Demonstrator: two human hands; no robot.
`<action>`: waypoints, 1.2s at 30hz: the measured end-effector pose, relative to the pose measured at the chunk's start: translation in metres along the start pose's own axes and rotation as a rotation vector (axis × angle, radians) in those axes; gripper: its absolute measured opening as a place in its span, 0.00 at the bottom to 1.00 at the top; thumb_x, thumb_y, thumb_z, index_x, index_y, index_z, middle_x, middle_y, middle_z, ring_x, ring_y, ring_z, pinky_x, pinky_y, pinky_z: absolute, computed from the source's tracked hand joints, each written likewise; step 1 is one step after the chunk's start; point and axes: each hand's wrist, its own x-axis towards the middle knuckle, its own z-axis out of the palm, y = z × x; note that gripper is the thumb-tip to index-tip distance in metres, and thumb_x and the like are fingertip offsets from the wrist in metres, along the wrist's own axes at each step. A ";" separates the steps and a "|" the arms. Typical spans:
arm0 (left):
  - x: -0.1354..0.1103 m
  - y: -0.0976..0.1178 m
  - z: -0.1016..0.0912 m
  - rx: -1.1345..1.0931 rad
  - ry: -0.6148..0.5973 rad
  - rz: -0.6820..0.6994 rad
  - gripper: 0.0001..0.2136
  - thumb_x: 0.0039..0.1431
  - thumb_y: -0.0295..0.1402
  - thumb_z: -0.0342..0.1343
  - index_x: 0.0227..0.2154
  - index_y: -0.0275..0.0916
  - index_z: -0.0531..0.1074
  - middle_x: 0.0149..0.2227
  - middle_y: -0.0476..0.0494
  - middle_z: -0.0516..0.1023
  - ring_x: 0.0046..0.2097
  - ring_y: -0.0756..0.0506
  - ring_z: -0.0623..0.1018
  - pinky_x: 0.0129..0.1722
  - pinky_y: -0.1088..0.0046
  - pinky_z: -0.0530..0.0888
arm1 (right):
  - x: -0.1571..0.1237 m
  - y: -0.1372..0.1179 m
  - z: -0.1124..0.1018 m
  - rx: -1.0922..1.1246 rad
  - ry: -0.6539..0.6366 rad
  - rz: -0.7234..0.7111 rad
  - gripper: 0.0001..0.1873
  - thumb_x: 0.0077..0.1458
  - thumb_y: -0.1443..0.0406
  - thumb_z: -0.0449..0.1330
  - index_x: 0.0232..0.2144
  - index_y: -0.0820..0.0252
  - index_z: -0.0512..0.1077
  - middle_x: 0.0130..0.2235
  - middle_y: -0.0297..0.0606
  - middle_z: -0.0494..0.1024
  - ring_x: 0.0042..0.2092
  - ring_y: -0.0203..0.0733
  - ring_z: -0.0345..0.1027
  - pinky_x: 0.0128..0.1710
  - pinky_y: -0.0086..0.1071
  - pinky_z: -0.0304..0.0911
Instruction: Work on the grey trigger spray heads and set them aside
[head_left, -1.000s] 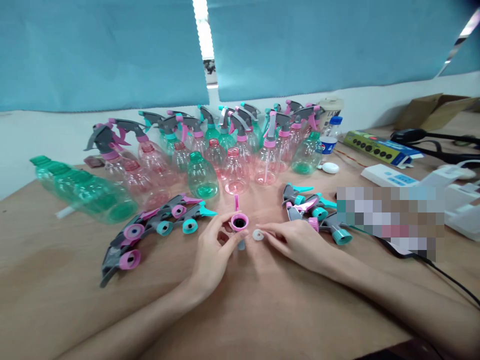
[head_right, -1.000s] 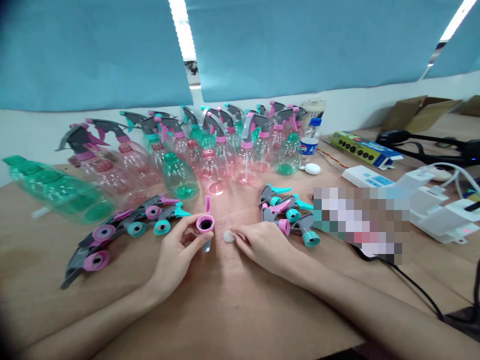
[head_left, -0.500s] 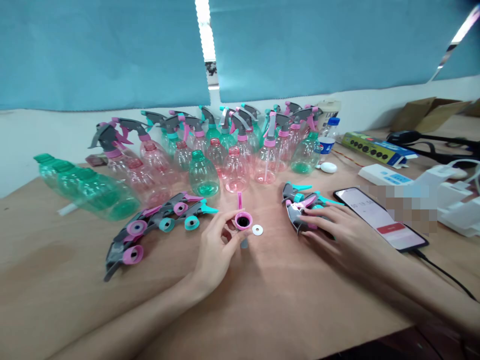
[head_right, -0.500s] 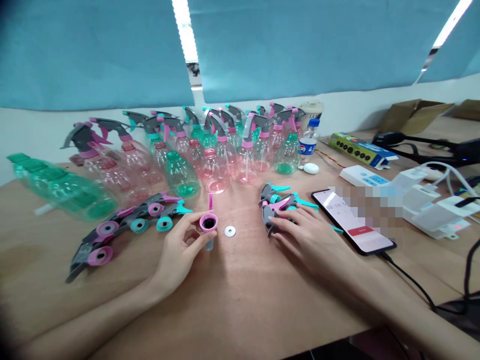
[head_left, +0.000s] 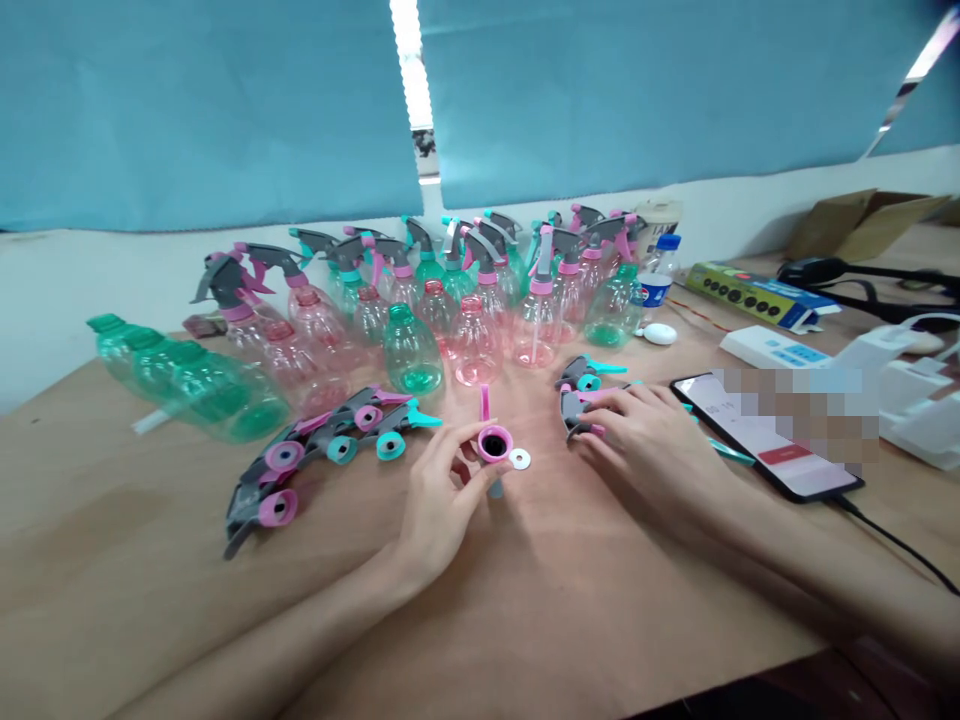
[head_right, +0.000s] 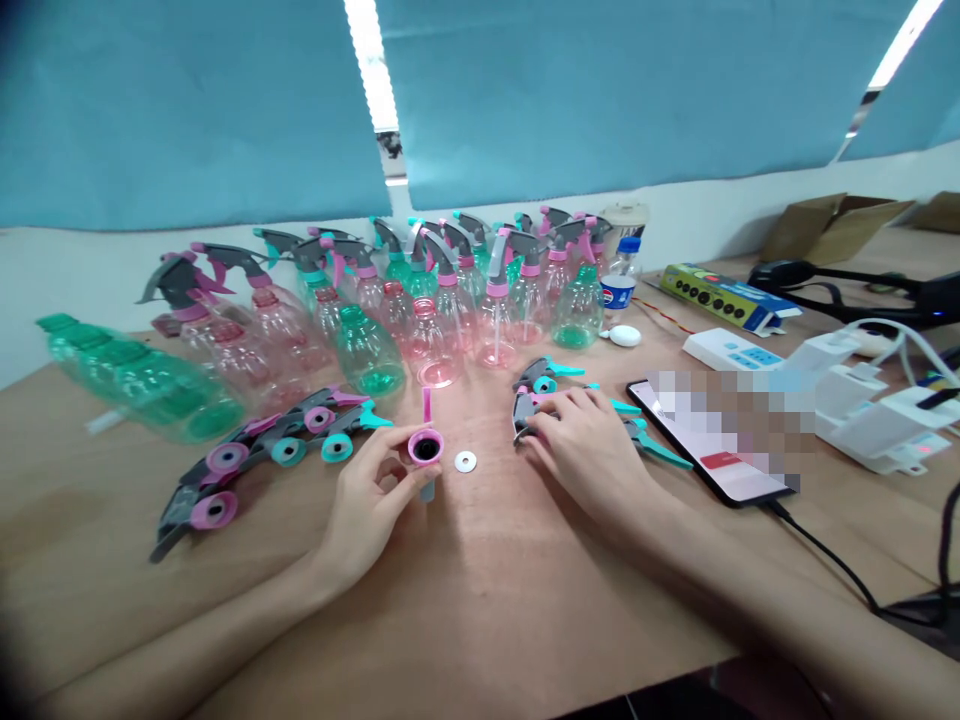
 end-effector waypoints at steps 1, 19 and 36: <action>0.000 0.000 0.000 -0.004 -0.003 0.003 0.10 0.56 0.33 0.59 0.41 0.41 0.71 0.38 0.46 0.72 0.36 0.47 0.71 0.33 0.73 0.71 | 0.003 -0.004 -0.003 0.002 0.013 0.003 0.10 0.59 0.64 0.55 0.35 0.59 0.75 0.40 0.45 0.77 0.44 0.52 0.67 0.43 0.45 0.57; 0.000 -0.002 0.000 0.027 -0.024 0.023 0.11 0.57 0.30 0.58 0.43 0.42 0.71 0.38 0.47 0.71 0.36 0.48 0.71 0.31 0.74 0.70 | 0.054 -0.030 0.022 0.465 -0.414 -0.073 0.09 0.53 0.60 0.62 0.30 0.61 0.70 0.36 0.40 0.76 0.38 0.44 0.69 0.42 0.40 0.55; -0.001 -0.002 0.001 -0.025 -0.022 -0.040 0.11 0.58 0.29 0.56 0.44 0.42 0.69 0.37 0.48 0.69 0.34 0.48 0.70 0.31 0.74 0.69 | 0.101 -0.023 -0.049 0.806 -0.463 -0.256 0.06 0.54 0.63 0.61 0.30 0.54 0.78 0.28 0.28 0.79 0.27 0.32 0.69 0.23 0.24 0.60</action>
